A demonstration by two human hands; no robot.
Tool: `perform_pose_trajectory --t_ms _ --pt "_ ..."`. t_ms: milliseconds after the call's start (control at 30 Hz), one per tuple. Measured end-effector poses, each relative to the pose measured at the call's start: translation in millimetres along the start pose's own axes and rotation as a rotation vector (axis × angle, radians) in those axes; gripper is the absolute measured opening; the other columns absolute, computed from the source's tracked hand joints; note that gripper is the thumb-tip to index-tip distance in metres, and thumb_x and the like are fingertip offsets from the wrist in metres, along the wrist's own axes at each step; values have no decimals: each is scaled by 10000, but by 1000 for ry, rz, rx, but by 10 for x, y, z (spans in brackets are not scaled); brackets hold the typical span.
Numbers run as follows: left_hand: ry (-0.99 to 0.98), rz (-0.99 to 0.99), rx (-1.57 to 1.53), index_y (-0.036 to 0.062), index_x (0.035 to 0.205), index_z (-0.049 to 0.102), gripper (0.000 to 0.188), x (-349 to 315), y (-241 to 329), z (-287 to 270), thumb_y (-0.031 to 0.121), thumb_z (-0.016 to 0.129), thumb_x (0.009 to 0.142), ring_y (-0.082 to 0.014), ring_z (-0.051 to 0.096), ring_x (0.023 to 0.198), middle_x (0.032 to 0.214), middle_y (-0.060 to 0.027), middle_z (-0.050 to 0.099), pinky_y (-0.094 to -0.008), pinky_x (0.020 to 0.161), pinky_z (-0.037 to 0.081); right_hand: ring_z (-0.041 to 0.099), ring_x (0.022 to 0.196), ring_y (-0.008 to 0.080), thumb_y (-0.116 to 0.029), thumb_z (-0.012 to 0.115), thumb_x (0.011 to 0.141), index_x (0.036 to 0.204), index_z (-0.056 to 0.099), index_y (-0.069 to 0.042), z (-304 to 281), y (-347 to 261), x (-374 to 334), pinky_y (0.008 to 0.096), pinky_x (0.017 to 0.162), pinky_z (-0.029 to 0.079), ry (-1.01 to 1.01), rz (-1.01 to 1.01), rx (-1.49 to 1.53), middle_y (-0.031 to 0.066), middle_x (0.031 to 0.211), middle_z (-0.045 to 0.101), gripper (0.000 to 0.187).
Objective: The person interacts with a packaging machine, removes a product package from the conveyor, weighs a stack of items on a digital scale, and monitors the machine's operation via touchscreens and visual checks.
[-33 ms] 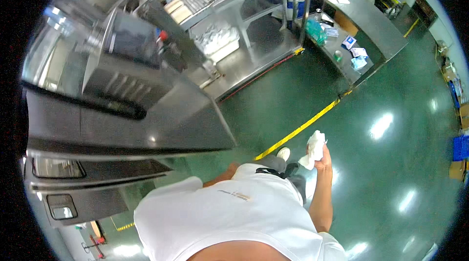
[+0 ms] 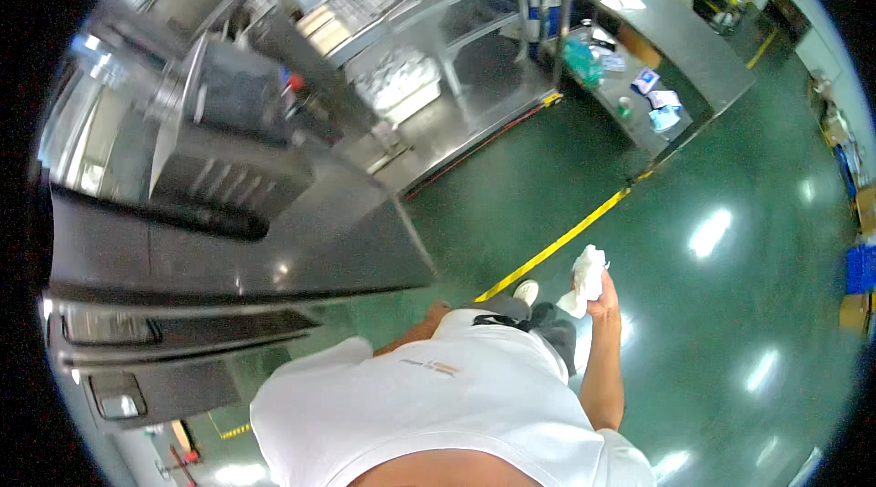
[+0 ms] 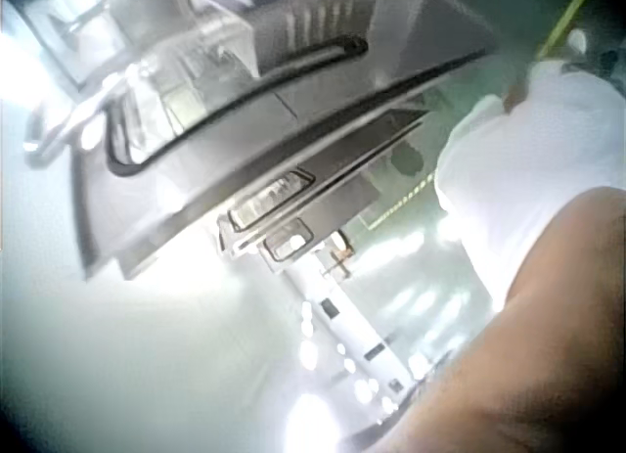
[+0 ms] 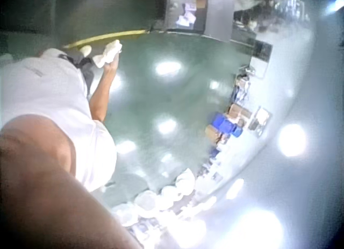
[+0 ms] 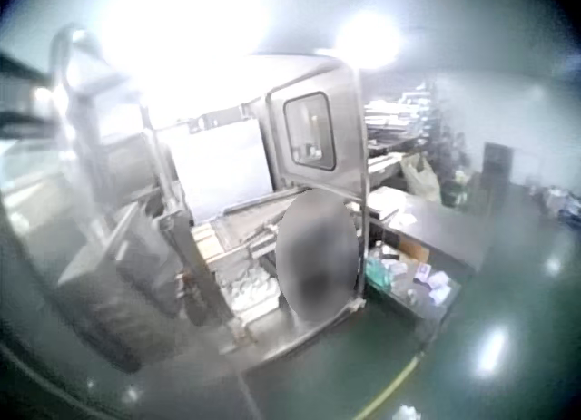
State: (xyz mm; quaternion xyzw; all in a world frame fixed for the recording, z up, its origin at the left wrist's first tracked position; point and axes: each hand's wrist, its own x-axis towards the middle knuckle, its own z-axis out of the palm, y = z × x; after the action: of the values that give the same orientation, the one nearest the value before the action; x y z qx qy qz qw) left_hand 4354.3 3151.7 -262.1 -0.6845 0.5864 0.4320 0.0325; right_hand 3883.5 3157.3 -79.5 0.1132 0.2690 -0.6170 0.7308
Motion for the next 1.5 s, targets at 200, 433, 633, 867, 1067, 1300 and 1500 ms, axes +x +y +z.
perform_pose_trajectory --t_ms 200,433,633,867,1067,1300,1500 --pt "-162 -145 -951 72 875 636 103 480 1576 -344 170 646 906 -223 689 750 861 -126 693 -319 602 534 673 859 281 -331 656 932 1120 629 -87 213 -1070 877 452 728 580 -68 65 -153 106 1006 692 309" --pt "165 -133 -382 56 848 707 126 904 2031 153 170 653 835 -216 697 680 802 -123 707 -340 582 550 646 872 285 -508 622 919 1032 664 -87 615 -2028 2048 425 722 572 97 288 -244 125 975 679 438" --pt "382 -103 -657 75 691 704 197 975 3067 155 235 643 789 -305 649 637 673 -127 642 -459 605 514 663 882 276 -360 583 965 1050 668 -110 1033 -2632 2779 415 768 568 45 484 -356 93 968 701 277" --pt "165 -204 -431 -18 849 717 314 1665 4351 -109 286 651 802 -435 662 943 999 -274 677 -505 769 525 643 893 294 -411 517 1000 1147 633 -83 1336 -3161 2319 425 762 557 174 239 -324 94 1016 675 379" --pt "213 171 -607 -42 952 635 291 2173 5907 -392 226 632 837 -345 685 818 888 -212 682 -443 748 534 634 945 312 -431 527 981 1197 643 -127 569 -3986 1724 450 768 559 75 181 -257 95 1114 668 391" --pt "-558 319 -629 29 1065 606 237 1724 7782 721 238 636 957 -142 653 820 933 -62 682 -313 724 536 658 945 331 -360 588 951 1158 630 -61 -182 -5267 801 474 830 571 281 -22 124 161 1076 673 366" --pt "-897 554 -364 31 1100 628 262 1191 9589 2327 250 647 957 -114 633 868 949 -45 686 -277 779 511 647 963 327 -445 672 900 1182 642 -59 -1137 -6756 182 446 830 575 125 -210 174 148 1101 668 479"
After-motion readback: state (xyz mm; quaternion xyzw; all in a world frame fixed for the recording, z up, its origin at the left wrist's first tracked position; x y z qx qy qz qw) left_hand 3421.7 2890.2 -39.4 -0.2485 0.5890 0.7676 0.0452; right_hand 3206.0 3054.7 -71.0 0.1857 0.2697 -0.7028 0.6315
